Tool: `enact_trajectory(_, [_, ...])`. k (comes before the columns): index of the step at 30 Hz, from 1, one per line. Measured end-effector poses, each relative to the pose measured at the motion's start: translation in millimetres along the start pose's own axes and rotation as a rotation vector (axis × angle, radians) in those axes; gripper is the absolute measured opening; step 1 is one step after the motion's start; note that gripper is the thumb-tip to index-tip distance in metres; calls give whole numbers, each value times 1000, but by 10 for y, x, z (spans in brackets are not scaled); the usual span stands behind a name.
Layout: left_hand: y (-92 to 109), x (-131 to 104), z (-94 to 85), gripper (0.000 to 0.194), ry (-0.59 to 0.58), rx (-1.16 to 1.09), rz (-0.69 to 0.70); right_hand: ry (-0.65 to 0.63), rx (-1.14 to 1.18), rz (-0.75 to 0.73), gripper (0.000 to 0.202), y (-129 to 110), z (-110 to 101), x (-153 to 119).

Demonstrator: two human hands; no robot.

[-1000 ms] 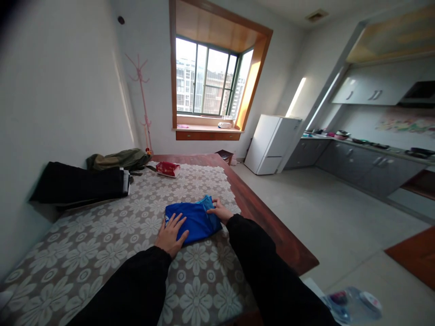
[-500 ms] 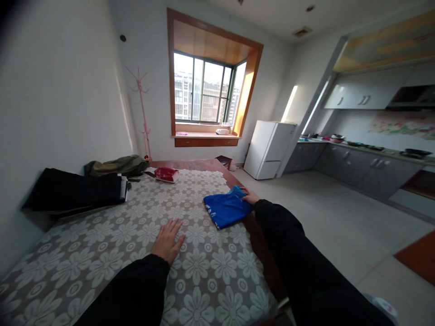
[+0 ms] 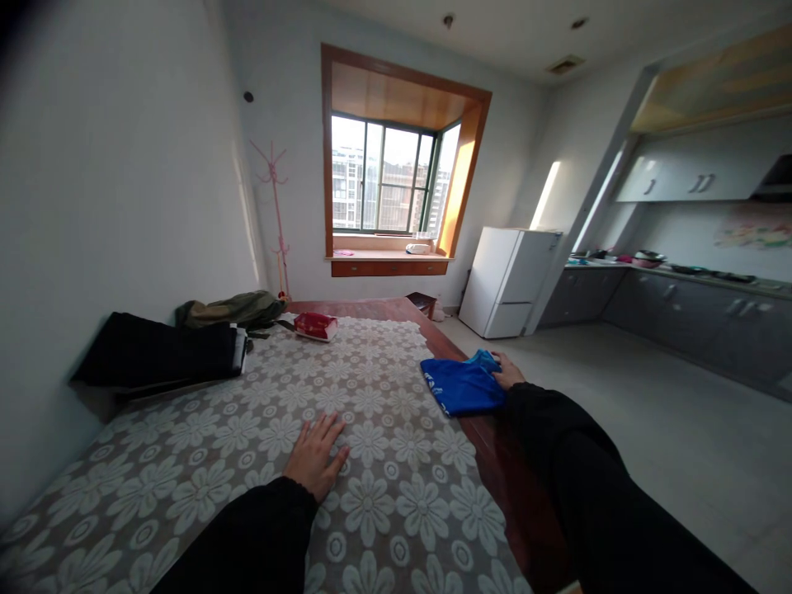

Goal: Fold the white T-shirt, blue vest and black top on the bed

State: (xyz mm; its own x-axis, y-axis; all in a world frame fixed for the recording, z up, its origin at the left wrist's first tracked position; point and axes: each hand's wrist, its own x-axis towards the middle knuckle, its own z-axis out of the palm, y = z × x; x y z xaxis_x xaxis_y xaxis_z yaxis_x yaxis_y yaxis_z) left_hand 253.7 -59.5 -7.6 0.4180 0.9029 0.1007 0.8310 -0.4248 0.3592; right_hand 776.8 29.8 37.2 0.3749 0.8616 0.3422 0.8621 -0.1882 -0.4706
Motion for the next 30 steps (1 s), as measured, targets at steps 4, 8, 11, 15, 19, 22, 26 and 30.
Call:
enact_trajectory(4, [4,-1,-43,57,-13,-46,-7,-39,2,-129,57,-292,258,-8])
enact_trajectory(8, [-43,-7,73,56,10,-124,-7,-233,-18,-373,63,-621,744,-224])
enact_trajectory(11, [-57,20,175,53,54,-214,-20,-304,-220,-318,71,-676,1062,-403])
enact_trajectory(15, [-251,219,-54,50,132,-319,-85,-392,-330,-320,77,-599,1216,-492])
enact_trajectory(19, [-984,504,-791,47,280,-219,-166,-362,-312,-325,75,-560,1213,-480])
enact_trajectory(22, [-1679,550,-1327,51,409,-101,-308,-320,-294,-333,75,-543,1244,-475])
enact_trajectory(26, [-2265,486,-1693,42,434,-34,-351,-209,-227,-358,80,-486,1319,-468])
enact_trajectory(30, [-2441,507,-1843,20,435,-88,-321,-149,-215,-377,83,-462,1333,-472])
